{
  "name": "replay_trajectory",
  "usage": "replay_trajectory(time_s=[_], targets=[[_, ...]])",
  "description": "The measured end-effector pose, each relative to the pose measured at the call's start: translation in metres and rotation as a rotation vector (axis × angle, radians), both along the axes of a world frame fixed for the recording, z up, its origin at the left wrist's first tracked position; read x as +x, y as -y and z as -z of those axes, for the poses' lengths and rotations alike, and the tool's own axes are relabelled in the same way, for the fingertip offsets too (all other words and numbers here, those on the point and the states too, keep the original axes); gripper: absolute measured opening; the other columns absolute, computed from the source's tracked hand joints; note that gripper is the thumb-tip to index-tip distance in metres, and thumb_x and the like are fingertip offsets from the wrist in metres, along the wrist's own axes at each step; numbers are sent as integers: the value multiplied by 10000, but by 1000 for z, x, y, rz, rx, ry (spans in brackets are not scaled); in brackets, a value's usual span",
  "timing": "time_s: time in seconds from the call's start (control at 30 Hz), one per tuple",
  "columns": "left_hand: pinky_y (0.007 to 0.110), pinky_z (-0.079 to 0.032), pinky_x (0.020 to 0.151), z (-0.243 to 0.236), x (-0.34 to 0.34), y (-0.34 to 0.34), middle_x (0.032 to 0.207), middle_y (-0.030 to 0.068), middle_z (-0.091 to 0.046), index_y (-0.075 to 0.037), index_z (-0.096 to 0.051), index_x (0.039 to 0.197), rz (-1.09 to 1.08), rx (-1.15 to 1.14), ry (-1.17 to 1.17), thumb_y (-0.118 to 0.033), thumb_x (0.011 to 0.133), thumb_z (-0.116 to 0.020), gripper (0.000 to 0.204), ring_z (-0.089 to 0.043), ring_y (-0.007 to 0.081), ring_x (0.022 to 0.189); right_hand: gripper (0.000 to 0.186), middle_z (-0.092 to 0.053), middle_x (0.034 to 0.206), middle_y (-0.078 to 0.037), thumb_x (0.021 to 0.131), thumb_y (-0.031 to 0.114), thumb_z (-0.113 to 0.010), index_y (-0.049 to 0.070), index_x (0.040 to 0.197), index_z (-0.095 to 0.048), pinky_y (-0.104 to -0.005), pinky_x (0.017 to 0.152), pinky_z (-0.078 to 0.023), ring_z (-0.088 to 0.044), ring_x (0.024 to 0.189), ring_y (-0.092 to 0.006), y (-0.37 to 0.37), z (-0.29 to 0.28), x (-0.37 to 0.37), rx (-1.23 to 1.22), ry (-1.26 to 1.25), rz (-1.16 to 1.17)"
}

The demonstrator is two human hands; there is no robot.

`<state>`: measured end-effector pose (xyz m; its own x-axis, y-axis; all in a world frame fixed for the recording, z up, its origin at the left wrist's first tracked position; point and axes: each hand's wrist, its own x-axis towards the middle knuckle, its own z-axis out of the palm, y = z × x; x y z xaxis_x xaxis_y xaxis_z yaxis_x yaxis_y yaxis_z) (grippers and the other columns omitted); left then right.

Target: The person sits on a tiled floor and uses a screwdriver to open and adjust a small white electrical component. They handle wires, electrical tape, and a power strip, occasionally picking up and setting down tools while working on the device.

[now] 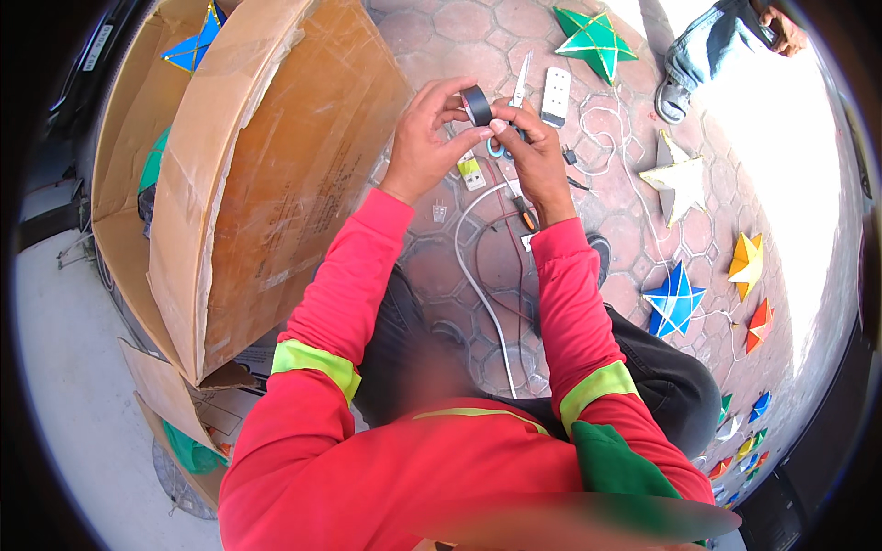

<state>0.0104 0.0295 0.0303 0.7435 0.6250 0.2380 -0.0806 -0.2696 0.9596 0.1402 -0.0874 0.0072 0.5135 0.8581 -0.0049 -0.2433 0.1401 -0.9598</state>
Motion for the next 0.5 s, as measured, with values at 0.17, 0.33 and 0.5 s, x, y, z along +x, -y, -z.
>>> replay_trajectory(time_s=[0.17, 0.33, 0.5], targets=[[337, -555, 961, -3, 3, -1, 1300, 90, -557, -38, -544, 1404, -127, 379, -92, 30, 819, -775, 632, -635, 198, 1123, 155, -607, 1075, -9, 941, 89, -720, 20, 1079, -724, -246, 708, -468, -561, 830, -92, -2, -1, 1, -71, 112, -14], [322, -553, 946, -1, -2, -4, 1285, 99, -591, -40, -539, 1415, -30, 121, -50, 16, 834, -774, 629, -646, 190, 1085, 186, -651, 957, 30, 942, 172, -751, 57, 1087, -749, -237, 666, -471, -579, 789, -65, -9, 7, 2, -45, 127, 33], [318, -548, 946, 4, -8, -11, 1286, 110, -620, -34, -553, 1403, 24, 12, -77, 0, 858, -760, 584, -648, 186, 1103, 191, -632, 888, 39, 958, 185, -735, 53, 1096, -745, -234, 644, -449, -554, 737, -57, -7, 11, 5, -62, 123, -22]])
